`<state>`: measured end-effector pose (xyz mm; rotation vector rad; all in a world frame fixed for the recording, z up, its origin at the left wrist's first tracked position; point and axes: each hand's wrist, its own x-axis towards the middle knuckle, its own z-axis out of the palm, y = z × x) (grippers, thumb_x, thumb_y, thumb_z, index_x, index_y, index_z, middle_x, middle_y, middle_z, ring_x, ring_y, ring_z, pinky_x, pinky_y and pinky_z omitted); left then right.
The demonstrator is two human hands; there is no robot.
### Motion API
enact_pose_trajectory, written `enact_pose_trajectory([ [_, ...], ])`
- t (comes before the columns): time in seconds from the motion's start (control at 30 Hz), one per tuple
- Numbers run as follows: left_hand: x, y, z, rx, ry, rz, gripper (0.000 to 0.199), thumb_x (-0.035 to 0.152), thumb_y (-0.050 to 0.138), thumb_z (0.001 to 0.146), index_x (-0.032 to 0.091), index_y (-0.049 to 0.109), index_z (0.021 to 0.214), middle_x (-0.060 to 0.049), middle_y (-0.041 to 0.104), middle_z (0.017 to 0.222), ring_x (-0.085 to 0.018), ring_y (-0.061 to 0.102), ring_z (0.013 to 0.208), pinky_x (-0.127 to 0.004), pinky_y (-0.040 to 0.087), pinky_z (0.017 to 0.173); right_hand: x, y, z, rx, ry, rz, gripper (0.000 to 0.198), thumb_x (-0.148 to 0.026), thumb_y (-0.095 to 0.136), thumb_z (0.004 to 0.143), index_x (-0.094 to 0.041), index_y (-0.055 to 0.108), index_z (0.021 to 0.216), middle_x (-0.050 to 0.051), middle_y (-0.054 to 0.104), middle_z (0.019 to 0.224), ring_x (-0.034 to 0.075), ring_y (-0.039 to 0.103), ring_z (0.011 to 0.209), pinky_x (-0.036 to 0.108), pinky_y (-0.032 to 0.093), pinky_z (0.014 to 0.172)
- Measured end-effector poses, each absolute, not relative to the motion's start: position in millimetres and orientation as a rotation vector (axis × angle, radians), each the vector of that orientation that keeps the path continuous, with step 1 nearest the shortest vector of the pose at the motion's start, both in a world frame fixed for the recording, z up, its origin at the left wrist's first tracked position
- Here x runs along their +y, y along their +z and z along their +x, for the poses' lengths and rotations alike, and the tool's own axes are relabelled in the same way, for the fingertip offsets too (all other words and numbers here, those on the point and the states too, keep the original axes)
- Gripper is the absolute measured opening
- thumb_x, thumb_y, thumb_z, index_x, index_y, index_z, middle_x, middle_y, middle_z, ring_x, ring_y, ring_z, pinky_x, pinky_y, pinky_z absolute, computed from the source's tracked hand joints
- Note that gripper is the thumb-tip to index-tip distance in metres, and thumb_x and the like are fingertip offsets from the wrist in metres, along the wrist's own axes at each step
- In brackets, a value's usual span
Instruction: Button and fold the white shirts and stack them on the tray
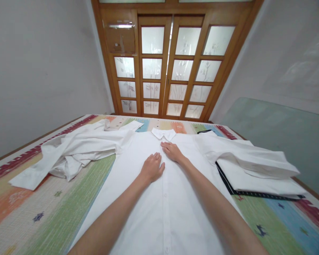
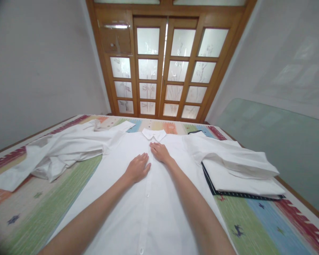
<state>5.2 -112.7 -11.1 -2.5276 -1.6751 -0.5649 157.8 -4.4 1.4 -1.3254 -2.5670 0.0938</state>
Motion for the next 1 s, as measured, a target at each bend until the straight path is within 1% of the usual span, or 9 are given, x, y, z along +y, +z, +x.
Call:
enact_pose_trajectory([
  [0.07, -111.8, -13.8, 4.6, -1.713, -0.594, -2.494, 0.048, 0.035, 0.038, 0.096, 0.010, 0.052, 0.134, -0.019, 0.055, 0.139, -0.027, 0.047, 0.135, -0.044, 0.037, 0.112, -2.3, 5.7, 153.6, -2.524, 0.030, -1.417, 0.042, -0.021, 0.031, 0.099, -0.018, 0.059, 0.130, 0.009, 0.064, 0.130, 0.021, 0.054, 0.123, 0.033, 0.039, 0.103],
  [0.13, -111.4, -15.2, 4.3, -1.716, -0.611, -2.489, 0.049, 0.036, 0.038, 0.096, 0.009, 0.051, 0.134, -0.019, 0.055, 0.139, -0.028, 0.046, 0.135, -0.045, 0.037, 0.112, -0.2, 8.5, 149.5, -2.521, -0.035, -1.483, 0.041, -0.019, 0.033, 0.098, -0.017, 0.061, 0.128, 0.010, 0.068, 0.122, 0.023, 0.055, 0.116, 0.034, 0.039, 0.100],
  [0.3, -112.9, -12.4, 5.8, -1.716, -0.587, -2.497, 0.048, 0.036, 0.037, 0.097, 0.008, 0.052, 0.132, -0.020, 0.054, 0.141, -0.028, 0.045, 0.136, -0.044, 0.036, 0.112, 4.0, 8.9, 143.2, -2.557, -0.118, -1.516, 0.043, -0.022, 0.035, 0.096, -0.023, 0.058, 0.133, 0.009, 0.064, 0.129, 0.028, 0.050, 0.119, 0.039, 0.040, 0.098],
  [0.4, -114.4, -8.7, 6.8, -1.723, -0.575, -2.508, 0.047, 0.035, 0.038, 0.097, 0.006, 0.053, 0.131, -0.021, 0.053, 0.141, -0.029, 0.044, 0.137, -0.044, 0.035, 0.113, 6.0, 7.9, 140.7, -2.525, -0.106, -1.553, 0.047, -0.024, 0.034, 0.096, -0.024, 0.054, 0.138, 0.010, 0.062, 0.132, 0.031, 0.048, 0.121, 0.044, 0.040, 0.096],
  [0.47, -115.2, -6.2, 6.7, -1.713, -0.587, -2.515, 0.044, 0.034, 0.039, 0.096, 0.008, 0.056, 0.128, -0.020, 0.055, 0.139, -0.028, 0.045, 0.136, -0.044, 0.036, 0.113, 7.4, 7.6, 140.5, -2.504, -0.073, -1.567, 0.049, -0.023, 0.034, 0.095, -0.025, 0.051, 0.142, 0.010, 0.063, 0.131, 0.032, 0.048, 0.122, 0.045, 0.040, 0.098],
  [0.6, -116.2, -3.0, 5.2, -1.716, -0.637, -2.521, 0.032, 0.024, 0.039, 0.094, 0.017, 0.065, 0.113, -0.011, 0.064, 0.128, -0.024, 0.052, 0.129, -0.039, 0.040, 0.111, 10.9, 6.4, 147.2, -2.357, 0.092, -1.587, 0.053, -0.016, 0.031, 0.094, -0.020, 0.051, 0.142, 0.009, 0.063, 0.132, 0.025, 0.053, 0.122, 0.037, 0.040, 0.103],
  [0.7, -116.4, -2.3, 4.1, -1.744, -0.660, -2.523, 0.031, 0.019, 0.040, 0.093, 0.019, 0.068, 0.105, -0.009, 0.066, 0.125, -0.022, 0.053, 0.127, -0.037, 0.041, 0.110, 13.0, 3.7, 153.9, -2.287, 0.213, -1.528, 0.048, -0.015, 0.037, 0.092, -0.017, 0.061, 0.134, 0.006, 0.062, 0.135, 0.020, 0.056, 0.123, 0.028, 0.040, 0.105],
  [0.83, -116.1, -1.3, 3.8, -1.756, -0.605, -2.513, 0.034, 0.021, 0.041, 0.093, 0.019, 0.065, 0.118, -0.008, 0.061, 0.135, -0.025, 0.049, 0.131, -0.043, 0.040, 0.111, 14.1, -1.0, 156.9, -2.353, 0.233, -1.448, 0.042, -0.015, 0.041, 0.092, -0.020, 0.068, 0.124, 0.004, 0.063, 0.133, 0.018, 0.055, 0.127, 0.028, 0.038, 0.108],
  [1.0, -115.2, 1.5, 2.3, -1.762, -0.499, -2.578, 0.042, 0.023, 0.036, 0.096, 0.020, 0.057, 0.132, -0.004, 0.054, 0.144, -0.028, 0.039, 0.139, -0.050, 0.032, 0.114, 7.6, -6.4, 157.1, -2.444, 0.137, -1.441, 0.044, -0.016, 0.041, 0.095, -0.023, 0.058, 0.135, 0.004, 0.050, 0.146, 0.019, 0.045, 0.136, 0.035, 0.037, 0.112],
])
